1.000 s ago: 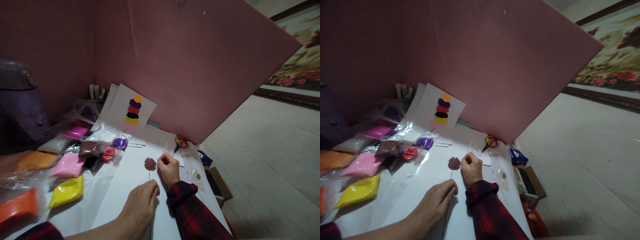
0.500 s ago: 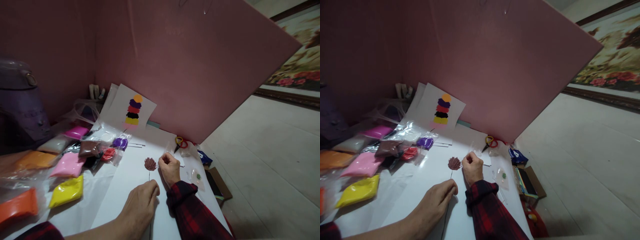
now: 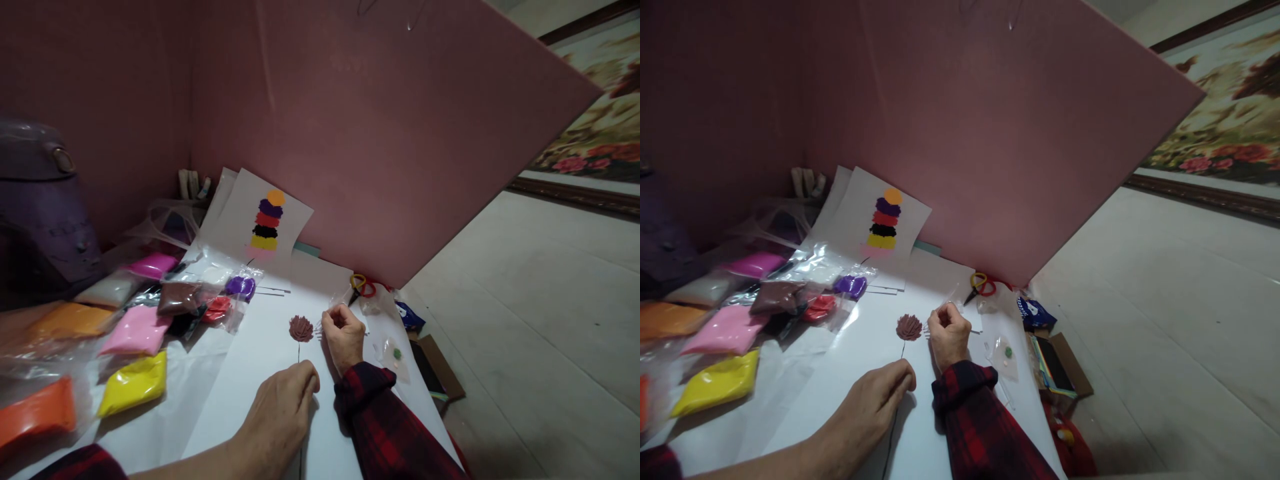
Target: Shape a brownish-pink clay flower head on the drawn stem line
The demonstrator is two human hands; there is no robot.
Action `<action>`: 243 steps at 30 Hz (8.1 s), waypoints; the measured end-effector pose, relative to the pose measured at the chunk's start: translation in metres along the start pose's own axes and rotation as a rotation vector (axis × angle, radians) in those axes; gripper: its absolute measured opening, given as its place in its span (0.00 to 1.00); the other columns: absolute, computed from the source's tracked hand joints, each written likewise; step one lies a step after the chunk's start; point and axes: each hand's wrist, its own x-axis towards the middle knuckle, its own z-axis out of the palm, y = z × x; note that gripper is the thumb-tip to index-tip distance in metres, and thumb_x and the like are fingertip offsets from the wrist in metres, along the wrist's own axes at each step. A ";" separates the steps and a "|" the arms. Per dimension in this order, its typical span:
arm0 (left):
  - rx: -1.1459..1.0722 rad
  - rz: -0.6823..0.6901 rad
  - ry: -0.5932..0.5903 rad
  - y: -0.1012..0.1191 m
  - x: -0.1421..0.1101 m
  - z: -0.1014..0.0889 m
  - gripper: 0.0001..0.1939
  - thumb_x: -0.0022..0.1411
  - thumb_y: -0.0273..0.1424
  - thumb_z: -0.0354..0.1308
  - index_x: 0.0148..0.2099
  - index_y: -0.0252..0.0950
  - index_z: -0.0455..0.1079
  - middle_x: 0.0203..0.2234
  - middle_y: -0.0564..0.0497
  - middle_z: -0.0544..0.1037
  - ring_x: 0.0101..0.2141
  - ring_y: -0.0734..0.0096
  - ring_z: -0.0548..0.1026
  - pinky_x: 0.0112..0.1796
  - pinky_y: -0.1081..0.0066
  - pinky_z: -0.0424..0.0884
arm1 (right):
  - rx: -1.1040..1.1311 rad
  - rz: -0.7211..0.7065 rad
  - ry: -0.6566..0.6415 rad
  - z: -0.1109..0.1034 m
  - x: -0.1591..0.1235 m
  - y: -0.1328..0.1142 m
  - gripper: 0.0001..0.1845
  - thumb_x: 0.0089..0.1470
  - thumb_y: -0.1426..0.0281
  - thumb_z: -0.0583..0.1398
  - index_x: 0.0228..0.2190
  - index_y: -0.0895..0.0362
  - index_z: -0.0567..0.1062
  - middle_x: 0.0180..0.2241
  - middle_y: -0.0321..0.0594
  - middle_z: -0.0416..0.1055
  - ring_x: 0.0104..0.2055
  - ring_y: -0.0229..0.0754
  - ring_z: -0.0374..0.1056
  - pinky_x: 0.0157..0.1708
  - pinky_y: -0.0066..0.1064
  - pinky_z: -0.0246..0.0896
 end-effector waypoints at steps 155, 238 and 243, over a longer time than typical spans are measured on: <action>0.063 0.040 -0.031 -0.005 0.002 0.003 0.11 0.63 0.31 0.39 0.28 0.39 0.56 0.26 0.51 0.69 0.30 0.67 0.67 0.34 0.68 0.61 | 0.120 0.006 -0.217 -0.001 -0.002 -0.005 0.10 0.46 0.69 0.58 0.17 0.56 0.64 0.15 0.28 0.56 0.19 0.32 0.52 0.20 0.25 0.48; 0.072 0.047 -0.035 -0.005 0.003 0.003 0.10 0.62 0.31 0.40 0.28 0.39 0.55 0.26 0.51 0.70 0.30 0.66 0.67 0.35 0.67 0.61 | -0.091 0.006 -0.103 0.000 0.000 0.003 0.10 0.44 0.71 0.55 0.16 0.54 0.58 0.15 0.26 0.50 0.19 0.33 0.48 0.23 0.26 0.47; 0.100 0.048 -0.034 -0.005 0.003 0.003 0.10 0.62 0.30 0.39 0.28 0.39 0.55 0.26 0.51 0.69 0.30 0.66 0.67 0.34 0.68 0.61 | -0.080 -0.002 -0.068 0.001 0.000 0.004 0.11 0.45 0.70 0.55 0.16 0.55 0.59 0.15 0.26 0.50 0.20 0.33 0.48 0.23 0.26 0.47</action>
